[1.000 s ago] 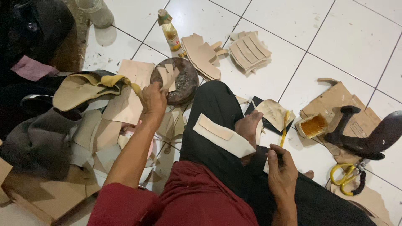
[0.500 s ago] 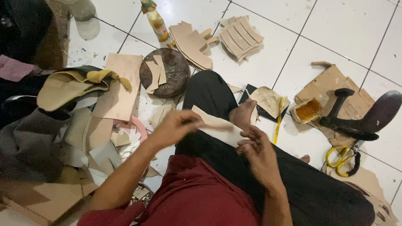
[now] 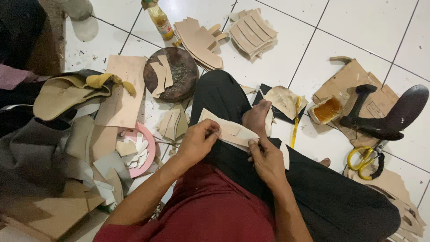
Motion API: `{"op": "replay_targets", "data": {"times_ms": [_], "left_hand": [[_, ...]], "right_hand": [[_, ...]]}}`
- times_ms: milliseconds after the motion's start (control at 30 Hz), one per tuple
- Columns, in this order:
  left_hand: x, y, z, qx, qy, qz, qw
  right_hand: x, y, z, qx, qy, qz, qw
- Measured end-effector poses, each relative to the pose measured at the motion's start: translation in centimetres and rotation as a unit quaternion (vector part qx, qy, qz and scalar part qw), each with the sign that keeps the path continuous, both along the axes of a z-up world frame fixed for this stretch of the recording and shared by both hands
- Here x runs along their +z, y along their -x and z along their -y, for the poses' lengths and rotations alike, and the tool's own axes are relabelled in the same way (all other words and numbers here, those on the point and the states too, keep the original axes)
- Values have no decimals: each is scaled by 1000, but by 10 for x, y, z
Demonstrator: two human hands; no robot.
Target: The person sits on the floor and uses yellow-handled scissors to cut a stack of beige material into smaller, uniform pieces. They trim the edges of the material and separate the cut pieces, placing them on the floor.
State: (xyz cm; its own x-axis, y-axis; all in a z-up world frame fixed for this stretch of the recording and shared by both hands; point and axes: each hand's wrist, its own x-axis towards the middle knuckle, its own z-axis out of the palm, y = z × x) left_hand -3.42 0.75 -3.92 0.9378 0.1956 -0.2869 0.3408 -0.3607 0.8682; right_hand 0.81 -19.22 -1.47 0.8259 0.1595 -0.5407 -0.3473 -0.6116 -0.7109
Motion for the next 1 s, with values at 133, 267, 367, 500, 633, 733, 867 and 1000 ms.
{"op": "replay_targets", "data": {"times_ms": [133,267,367,500,633,733,867,1000], "left_hand": [[-2,1,3,14,8,0,1000],[0,2,-2,18,-57,46,997],[1,3,-3,-4,-80,67,995],[2,5,-2,-43,-100,93,990],[19,5,3,-29,-87,98,991],[49,4,12,-100,-130,123,979],[41,13,29,-213,-53,226,949],[43,16,35,-89,135,81,984]], "right_hand": [[-23,2,4,19,13,-5,1000],[-26,1,6,24,-3,3,1000],[-16,0,3,20,-8,0,1000],[-19,1,3,20,-13,14,1000],[-11,4,5,6,-36,21,999],[0,7,13,73,-56,37,995],[9,12,23,126,-184,5,975],[8,12,21,120,-278,50,952]]}}
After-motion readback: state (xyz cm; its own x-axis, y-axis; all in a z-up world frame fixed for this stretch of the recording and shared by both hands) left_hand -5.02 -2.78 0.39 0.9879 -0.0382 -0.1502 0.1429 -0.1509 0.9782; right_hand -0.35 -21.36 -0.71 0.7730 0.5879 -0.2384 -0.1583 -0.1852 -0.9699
